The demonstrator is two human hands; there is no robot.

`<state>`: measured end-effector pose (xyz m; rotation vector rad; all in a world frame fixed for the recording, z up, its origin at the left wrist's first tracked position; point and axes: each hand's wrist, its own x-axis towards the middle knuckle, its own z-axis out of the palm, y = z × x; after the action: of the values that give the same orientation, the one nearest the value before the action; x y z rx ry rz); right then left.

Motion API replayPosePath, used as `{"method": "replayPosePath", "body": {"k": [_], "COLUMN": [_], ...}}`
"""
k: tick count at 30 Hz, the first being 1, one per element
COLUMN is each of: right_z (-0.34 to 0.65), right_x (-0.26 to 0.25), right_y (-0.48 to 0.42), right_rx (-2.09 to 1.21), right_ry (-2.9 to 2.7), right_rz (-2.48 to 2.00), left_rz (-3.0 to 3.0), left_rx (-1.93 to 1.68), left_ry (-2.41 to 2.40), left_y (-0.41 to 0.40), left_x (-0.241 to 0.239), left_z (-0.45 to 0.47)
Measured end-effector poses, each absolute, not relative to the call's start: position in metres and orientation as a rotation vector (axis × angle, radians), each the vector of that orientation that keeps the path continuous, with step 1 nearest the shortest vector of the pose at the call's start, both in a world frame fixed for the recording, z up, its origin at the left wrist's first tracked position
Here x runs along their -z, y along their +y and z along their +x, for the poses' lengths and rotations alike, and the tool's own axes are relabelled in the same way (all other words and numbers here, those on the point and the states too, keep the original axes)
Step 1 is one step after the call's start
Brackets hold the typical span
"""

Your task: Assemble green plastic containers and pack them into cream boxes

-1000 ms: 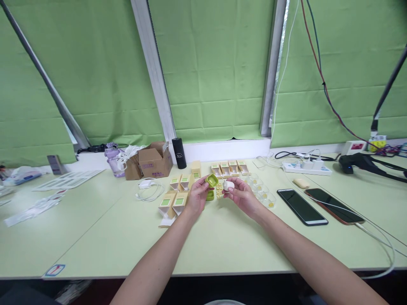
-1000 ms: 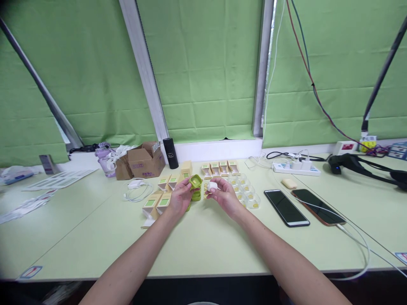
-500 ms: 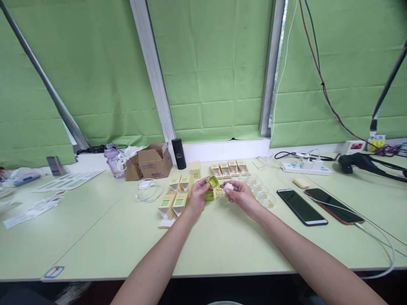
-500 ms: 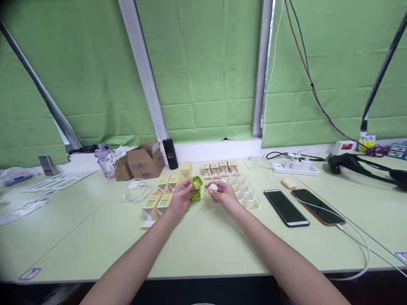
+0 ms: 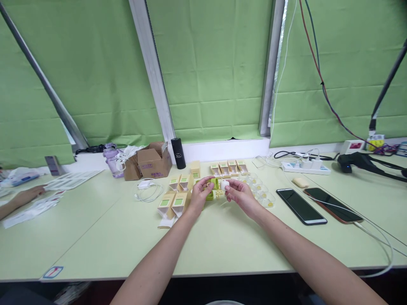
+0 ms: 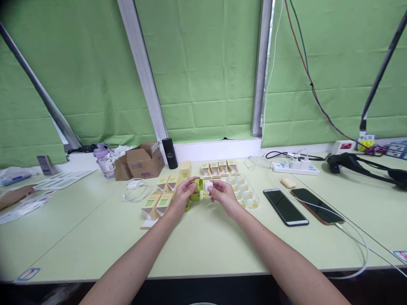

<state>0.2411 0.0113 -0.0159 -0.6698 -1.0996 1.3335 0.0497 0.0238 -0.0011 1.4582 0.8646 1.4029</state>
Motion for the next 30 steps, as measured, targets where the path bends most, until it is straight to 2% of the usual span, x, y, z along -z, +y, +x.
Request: {"method": "replayPosePath", "body": {"k": [30], "right_z": [0.242], "right_x": [0.0103], "right_y": [0.0076], "right_rx": [-1.167], "right_ry": [-1.29], "right_rz": [-0.79], "left_rz": [1.709], "left_rx": [-1.381], "left_ry": [0.897], "left_y": [0.0229], "left_x": [0.0046], "left_z": [0.0539]}}
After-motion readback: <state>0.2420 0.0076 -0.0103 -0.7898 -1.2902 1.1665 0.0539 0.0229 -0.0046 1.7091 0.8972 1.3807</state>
